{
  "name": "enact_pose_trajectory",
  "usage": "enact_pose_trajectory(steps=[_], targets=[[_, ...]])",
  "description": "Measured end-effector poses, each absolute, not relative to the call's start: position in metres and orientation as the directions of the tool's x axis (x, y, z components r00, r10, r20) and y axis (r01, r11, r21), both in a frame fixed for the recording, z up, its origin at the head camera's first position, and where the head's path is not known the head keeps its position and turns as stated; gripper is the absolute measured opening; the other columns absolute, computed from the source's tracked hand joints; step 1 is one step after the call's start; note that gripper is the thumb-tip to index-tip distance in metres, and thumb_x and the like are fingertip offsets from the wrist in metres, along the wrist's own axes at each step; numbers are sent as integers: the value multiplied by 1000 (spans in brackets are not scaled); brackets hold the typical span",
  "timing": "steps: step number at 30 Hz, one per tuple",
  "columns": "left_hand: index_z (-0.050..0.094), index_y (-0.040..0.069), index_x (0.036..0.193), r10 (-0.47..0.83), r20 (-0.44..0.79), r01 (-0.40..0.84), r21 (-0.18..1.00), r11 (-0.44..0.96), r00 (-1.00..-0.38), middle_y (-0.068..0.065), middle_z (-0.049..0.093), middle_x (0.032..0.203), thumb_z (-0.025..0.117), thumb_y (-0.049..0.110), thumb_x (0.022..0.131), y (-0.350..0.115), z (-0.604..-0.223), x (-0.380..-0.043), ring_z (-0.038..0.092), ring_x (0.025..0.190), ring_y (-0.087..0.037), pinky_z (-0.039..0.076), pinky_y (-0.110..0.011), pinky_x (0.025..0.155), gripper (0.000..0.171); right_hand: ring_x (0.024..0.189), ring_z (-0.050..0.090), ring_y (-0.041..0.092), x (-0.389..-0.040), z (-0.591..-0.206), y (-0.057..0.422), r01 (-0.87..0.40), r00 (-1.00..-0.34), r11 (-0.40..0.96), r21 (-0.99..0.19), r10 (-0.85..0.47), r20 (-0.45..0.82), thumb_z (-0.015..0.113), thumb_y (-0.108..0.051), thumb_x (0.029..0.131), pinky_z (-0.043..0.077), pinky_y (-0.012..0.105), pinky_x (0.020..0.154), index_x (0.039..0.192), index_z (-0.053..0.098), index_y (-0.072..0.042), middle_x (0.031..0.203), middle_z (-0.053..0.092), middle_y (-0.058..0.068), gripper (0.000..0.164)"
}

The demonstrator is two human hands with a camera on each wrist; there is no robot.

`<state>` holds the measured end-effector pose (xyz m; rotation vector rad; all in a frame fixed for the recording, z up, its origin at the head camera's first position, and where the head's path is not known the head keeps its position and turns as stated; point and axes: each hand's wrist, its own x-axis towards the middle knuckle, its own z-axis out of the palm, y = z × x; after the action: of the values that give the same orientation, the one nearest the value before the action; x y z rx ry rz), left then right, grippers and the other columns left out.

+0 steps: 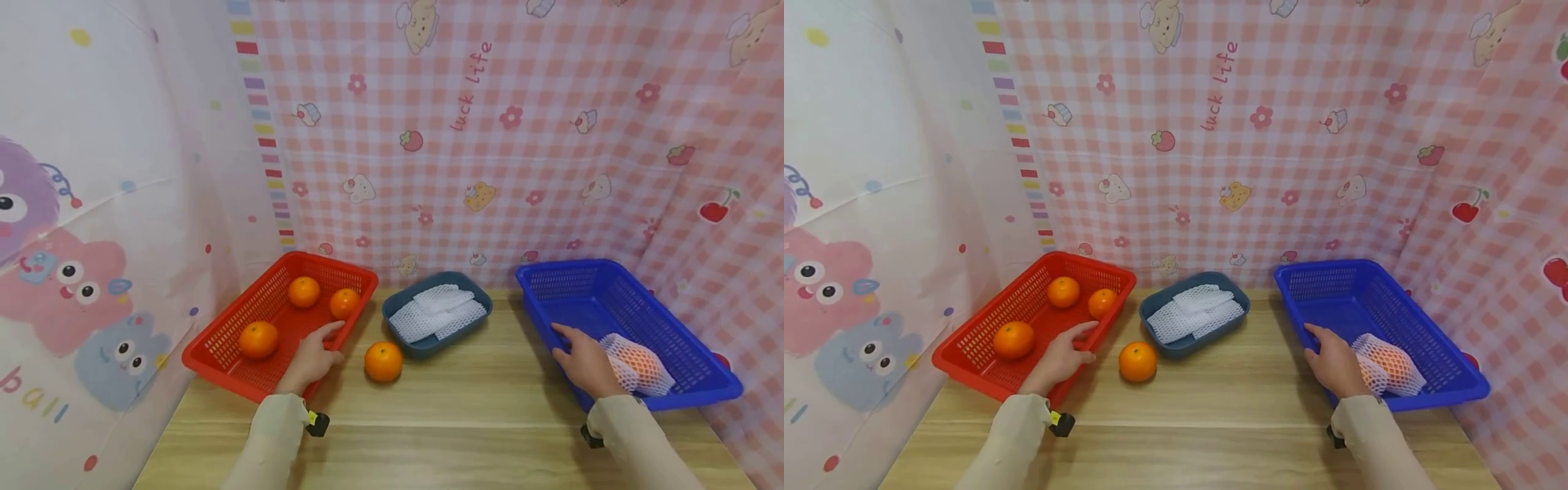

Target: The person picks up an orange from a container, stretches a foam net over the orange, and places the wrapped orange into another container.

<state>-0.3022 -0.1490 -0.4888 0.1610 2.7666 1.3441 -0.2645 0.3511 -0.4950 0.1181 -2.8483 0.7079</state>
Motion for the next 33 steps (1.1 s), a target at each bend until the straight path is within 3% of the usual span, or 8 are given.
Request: enact_pose_trajectory(steps=[3, 8, 12, 17, 26, 33], targets=[[52, 15, 142, 123, 11, 82, 797, 599, -992, -17, 59, 129, 68, 2, 82, -152, -489, -304, 50, 121, -36, 4, -60, 112, 63, 99, 59, 43, -269, -493, 350, -137, -975, 882, -451, -40, 218, 63, -7, 89, 48, 52, 72, 137, 49, 5, 123, 54, 35, 52], [54, 16, 141, 117, 24, 90, 795, 600, -993, -18, 59, 129, 68, 2, 83, -155, -489, -306, 49, 121, -37, 10, -61, 111, 61, 109, 52, 50, -277, -487, 346, -155, -973, 893, -423, -66, 219, 65, -8, 89, 43, 61, 84, 136, 48, 7, 127, 51, 36, 52], [55, 15, 140, 122, 41, 107, 789, 605, -992, -18, 60, 127, 69, 1, 83, -157, -490, -306, 50, 120, -37, 6, -61, 111, 60, 116, 44, 54, -285, -488, 333, -232, -924, 906, -355, -91, 373, 70, -8, 85, 35, 63, 95, 128, 54, 9, 126, 52, 34, 49], [56, 12, 139, 144, 63, 137, 794, 593, -988, -19, 61, 126, 69, 0, 82, -154, -492, -306, 51, 120, -38, 0, -62, 111, 59, 116, 44, 50, -303, -493, 297, -335, -830, 889, -311, -122, 544, 74, -8, 81, 34, 59, 98, 121, 59, 9, 124, 55, 30, 47], [57, 11, 137, 148, 75, 149, 797, 585, -986, -17, 63, 121, 71, -2, 80, -150, -495, -304, 58, 109, -34, -2, -62, 111, 59, 113, 53, 45, -345, -512, 219, -362, -859, 867, -342, -167, 484, 76, -15, 82, 40, 60, 92, 132, 54, 1, 125, 57, 25, 57], [56, 13, 138, 126, 24, 96, 793, 602, -992, -15, 61, 125, 71, 1, 83, -151, -491, -300, 57, 108, -32, -2, -62, 111, 59, 113, 55, 43, -361, -526, 178, -273, -908, 924, -269, -155, 390, 75, -20, 82, 22, 73, 100, 138, 52, -8, 135, 53, 20, 62]])
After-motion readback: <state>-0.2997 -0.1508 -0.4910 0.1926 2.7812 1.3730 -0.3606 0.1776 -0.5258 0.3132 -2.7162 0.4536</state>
